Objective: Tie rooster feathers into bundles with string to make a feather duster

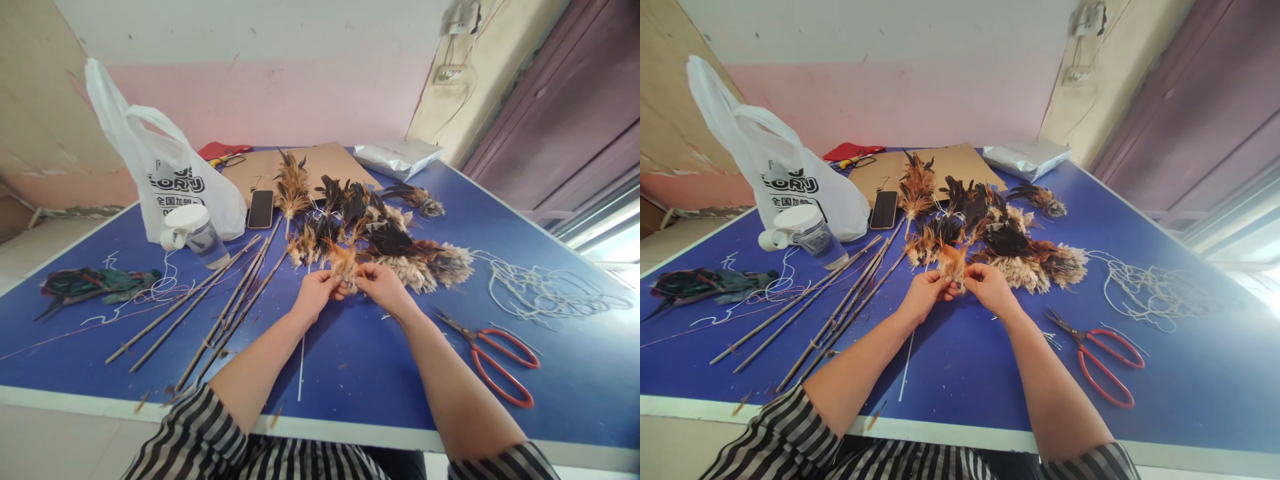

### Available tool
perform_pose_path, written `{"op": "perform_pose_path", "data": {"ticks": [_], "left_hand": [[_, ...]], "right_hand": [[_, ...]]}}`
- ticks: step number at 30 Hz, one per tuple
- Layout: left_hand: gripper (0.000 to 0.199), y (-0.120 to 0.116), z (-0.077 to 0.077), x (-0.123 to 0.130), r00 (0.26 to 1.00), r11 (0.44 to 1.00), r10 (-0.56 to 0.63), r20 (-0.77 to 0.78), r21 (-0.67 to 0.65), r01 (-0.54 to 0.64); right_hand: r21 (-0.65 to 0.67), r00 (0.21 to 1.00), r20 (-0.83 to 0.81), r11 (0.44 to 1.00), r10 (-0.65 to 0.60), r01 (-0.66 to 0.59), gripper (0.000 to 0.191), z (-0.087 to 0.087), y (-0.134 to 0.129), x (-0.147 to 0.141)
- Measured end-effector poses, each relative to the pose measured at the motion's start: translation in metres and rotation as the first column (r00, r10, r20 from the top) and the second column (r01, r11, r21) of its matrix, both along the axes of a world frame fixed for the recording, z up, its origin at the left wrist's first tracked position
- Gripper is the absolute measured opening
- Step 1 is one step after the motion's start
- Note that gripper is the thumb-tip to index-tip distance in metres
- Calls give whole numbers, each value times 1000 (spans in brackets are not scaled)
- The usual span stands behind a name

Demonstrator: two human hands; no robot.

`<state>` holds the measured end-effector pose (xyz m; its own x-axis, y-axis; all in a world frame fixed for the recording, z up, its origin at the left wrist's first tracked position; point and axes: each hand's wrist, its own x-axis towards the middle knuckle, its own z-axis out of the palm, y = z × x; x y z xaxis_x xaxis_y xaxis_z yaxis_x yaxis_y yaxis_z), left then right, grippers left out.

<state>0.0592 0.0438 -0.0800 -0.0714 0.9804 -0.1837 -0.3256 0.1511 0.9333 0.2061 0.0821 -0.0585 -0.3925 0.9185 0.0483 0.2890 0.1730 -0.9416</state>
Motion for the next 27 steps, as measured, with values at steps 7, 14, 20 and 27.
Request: {"op": "perform_pose_path", "data": {"ticks": [7,14,20,27], "left_hand": [[10,-2,1,3,1000,1000,-20,0,-18,20],[13,-3,3,3,999,999,-31,-13,7,31],[15,-2,-2,0,991,992,-70,-113,95,80],[20,1,-2,-5,979,992,-40,-202,107,62]], "right_hand": [[64,993,108,997,-50,43,13,2,-3,-4],[144,991,113,988,-77,61,11,-10,3,-4],[145,995,99,989,-9,-5,12,-4,0,-4],[-16,994,93,998,57,-56,25,9,-1,5]]}}
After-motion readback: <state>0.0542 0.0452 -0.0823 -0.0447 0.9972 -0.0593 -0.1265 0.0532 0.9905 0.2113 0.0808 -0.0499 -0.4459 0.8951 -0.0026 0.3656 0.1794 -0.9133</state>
